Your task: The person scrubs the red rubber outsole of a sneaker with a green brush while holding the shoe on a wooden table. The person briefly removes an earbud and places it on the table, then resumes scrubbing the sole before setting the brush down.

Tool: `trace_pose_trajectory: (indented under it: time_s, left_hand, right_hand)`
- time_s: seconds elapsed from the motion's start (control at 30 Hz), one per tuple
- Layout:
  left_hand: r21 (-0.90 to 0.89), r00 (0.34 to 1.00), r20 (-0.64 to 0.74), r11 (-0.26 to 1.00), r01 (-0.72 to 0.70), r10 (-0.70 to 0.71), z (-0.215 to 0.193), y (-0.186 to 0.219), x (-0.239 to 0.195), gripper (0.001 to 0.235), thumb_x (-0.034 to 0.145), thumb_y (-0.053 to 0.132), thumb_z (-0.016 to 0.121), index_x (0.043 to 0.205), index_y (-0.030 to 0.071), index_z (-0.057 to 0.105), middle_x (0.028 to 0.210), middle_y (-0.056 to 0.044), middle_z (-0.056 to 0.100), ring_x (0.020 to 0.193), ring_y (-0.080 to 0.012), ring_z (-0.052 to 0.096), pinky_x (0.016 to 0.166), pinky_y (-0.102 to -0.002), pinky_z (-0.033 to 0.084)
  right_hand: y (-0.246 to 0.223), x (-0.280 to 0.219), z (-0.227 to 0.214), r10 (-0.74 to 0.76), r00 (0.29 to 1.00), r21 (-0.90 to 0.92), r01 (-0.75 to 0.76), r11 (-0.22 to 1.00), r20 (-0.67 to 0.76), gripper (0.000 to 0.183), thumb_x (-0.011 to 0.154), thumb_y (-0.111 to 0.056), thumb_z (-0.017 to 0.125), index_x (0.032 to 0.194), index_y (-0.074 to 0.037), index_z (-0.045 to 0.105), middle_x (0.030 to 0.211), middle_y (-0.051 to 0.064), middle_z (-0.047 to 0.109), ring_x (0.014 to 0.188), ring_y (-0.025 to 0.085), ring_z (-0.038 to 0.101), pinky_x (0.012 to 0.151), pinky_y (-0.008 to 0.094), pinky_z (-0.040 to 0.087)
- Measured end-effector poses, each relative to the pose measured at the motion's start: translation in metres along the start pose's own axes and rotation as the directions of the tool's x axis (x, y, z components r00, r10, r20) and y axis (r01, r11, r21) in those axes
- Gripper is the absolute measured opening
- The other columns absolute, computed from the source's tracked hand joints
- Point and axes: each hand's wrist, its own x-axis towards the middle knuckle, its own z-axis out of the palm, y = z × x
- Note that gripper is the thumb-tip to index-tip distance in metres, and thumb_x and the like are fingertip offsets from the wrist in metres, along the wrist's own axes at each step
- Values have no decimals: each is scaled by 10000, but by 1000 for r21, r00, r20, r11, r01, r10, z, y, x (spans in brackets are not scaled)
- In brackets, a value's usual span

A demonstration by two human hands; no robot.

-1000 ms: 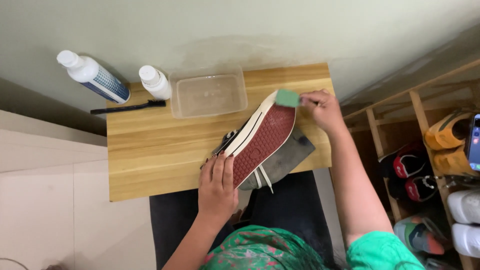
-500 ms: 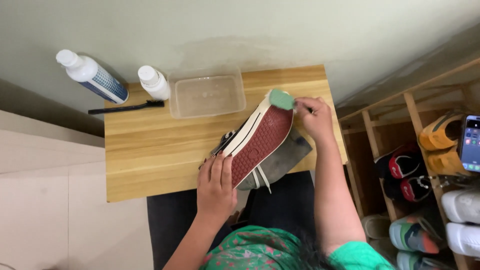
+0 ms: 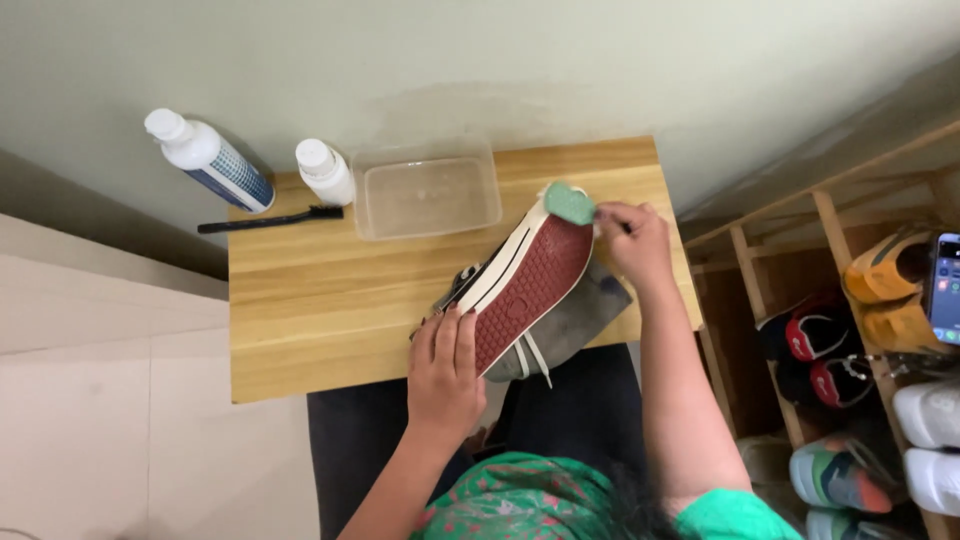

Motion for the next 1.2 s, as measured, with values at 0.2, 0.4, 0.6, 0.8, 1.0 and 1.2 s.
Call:
trace_pose_trajectory:
  time_s: [0.2,0.4,0.6,0.8,1.0,1.2]
  left_hand:
    - [9,1000,-17,1000,0,1,2,0,-1,486,897,81,387,1337,-10,573,1273,-199,580,1117,-390,608,954,-478,522]
    - [-5,1000,6,1000,4,-3,-3,2,-4,507,866,67,403,1338,-16,569,1268,-200,576,1112,-393,605,962,-482,521]
    - [-27,1000,17,1000,3,-2,-7,3,-4,497,859,64,421,1327,-24,566,1242,-204,578,1090,-399,600,947,-488,524]
    - [-42,1000,16,999,-12,13,-2,0,-6,561,792,52,456,1337,-28,560,1247,-216,569,1102,-408,596,972,-505,516]
    - [-68,999,-3,997,-37,37,-1,-1,-6,584,771,56,491,1344,-39,556,1247,-226,565,1110,-421,589,996,-504,510]
    - [-50,998,60,999,-14,17,-7,2,-5,717,636,16,602,1347,-35,532,1220,-215,543,1119,-408,577,1025,-508,505]
  right_hand:
    - [-3,2,6,61,997,150,-53,987,-55,149,927,-152,673,1001,-193,796,1005,100,751,1055,322,694,978,460,496]
    - [3,1,8,219,973,26,-217,976,-79,127,931,-315,715,1010,-361,803,962,-27,751,1039,269,689,947,442,513]
    - [8,-5,5,137,988,129,-127,984,-72,165,941,-157,659,1026,-164,800,967,142,748,1040,370,695,947,476,514]
    - [3,-23,-15,264,964,11,-264,964,-14,134,928,-282,713,1031,-279,799,870,13,734,965,265,703,914,451,519]
    - [-14,-51,-16,193,978,27,-192,981,-75,177,984,-255,648,1095,-215,780,1064,117,746,1117,380,660,956,505,511]
    - [-11,-68,-21,156,986,-113,-161,980,-57,158,1040,-382,640,1103,-314,768,966,125,748,1062,399,673,965,536,523]
